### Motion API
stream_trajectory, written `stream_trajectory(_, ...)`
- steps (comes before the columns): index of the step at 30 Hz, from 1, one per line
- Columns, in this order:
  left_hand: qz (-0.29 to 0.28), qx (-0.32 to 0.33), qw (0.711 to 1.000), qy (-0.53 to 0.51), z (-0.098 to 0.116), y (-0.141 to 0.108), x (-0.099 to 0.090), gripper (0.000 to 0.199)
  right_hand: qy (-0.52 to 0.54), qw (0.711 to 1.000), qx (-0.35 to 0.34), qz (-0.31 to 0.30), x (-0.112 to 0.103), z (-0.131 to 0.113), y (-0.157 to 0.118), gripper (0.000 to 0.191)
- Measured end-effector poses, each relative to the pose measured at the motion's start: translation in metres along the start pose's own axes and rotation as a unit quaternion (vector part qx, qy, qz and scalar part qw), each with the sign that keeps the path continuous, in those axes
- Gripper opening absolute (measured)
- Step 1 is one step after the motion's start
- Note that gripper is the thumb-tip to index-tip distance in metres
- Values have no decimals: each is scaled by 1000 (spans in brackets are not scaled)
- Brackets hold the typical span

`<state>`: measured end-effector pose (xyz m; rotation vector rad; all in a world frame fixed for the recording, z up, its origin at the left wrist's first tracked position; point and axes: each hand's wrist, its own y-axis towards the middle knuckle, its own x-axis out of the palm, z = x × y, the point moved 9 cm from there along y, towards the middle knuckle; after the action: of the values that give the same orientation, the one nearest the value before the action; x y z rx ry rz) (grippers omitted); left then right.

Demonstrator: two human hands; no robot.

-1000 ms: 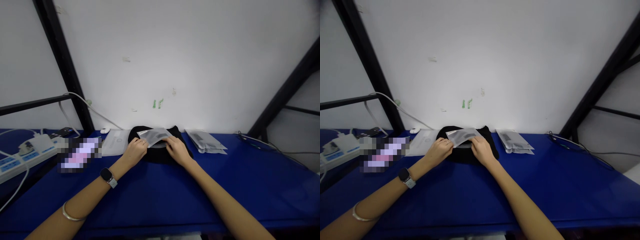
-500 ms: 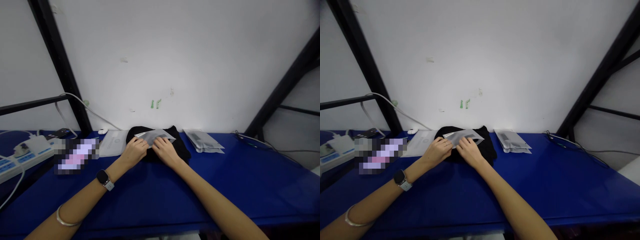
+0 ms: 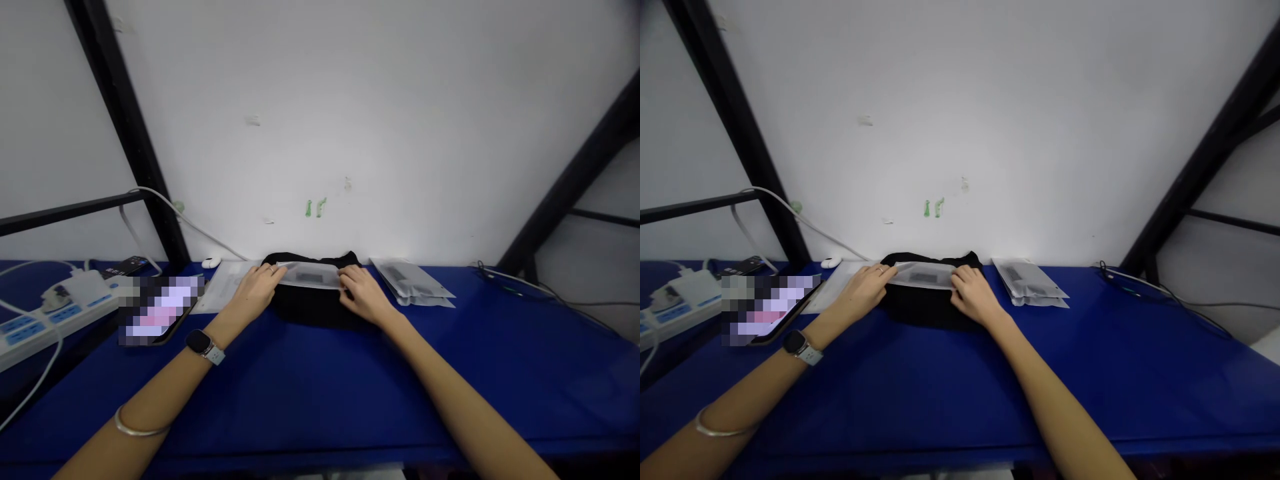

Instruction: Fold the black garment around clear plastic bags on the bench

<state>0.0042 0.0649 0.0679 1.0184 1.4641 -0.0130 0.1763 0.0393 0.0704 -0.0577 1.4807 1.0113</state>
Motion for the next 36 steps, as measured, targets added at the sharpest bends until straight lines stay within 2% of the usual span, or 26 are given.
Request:
stream_trajectory(2,-7,3,1000,-11,1,-2,3,53,52,998,-45,2,-6,-33,6,12)
stream_trajectory(5,-36,28,999,-23,9,-6,12,57,87,990,-109,-19,-4,-78,10,15)
stream_trajectory(6,-44,31,998,-23,10,-7,14,56,91,989,-115,-27,0,-85,11,21)
stream_trajectory(8,-49,32,998,-21,12,-7,17,52,101,990,-90,-37,8,-84,11,41)
stream_trajectory(11,-38,43,998,-31,15,-5,15,49,149,989,-2,-18,20,-54,8,63)
stream_trajectory(13,-25,50,997,-43,16,-4,12,50,205,978,28,2,26,-37,5,61)
stream_trajectory(15,-16,53,997,-53,18,-3,10,50,253,967,20,9,27,-30,4,55)
stream_trajectory(18,5,48,997,-62,20,-1,4,50,263,965,16,13,19,-23,6,51)
stream_trajectory(20,26,25,997,-63,19,0,-2,53,216,975,42,19,6,-7,8,50)
stream_trajectory(22,41,-6,997,-61,15,2,-6,58,131,988,74,26,-11,20,4,52)
stream_trajectory(24,41,-26,997,-61,12,2,-6,60,39,992,110,46,-32,55,-9,58)
stream_trajectory(27,17,-32,997,-70,9,0,7,59,-82,975,194,73,-55,114,-42,61)
stream_trajectory(29,-6,-28,996,-81,9,-3,20,56,-130,959,247,42,-55,146,-67,59)
stream_trajectory(31,-26,-24,995,-89,10,-5,32,51,-138,947,288,-30,-42,168,-87,58)
stream_trajectory(34,-45,-22,994,-93,11,-9,45,43,-109,928,332,-133,-18,185,-109,59)
stream_trajectory(36,-53,-25,994,-93,11,-11,50,38,-91,912,360,-174,-11,191,-119,60)
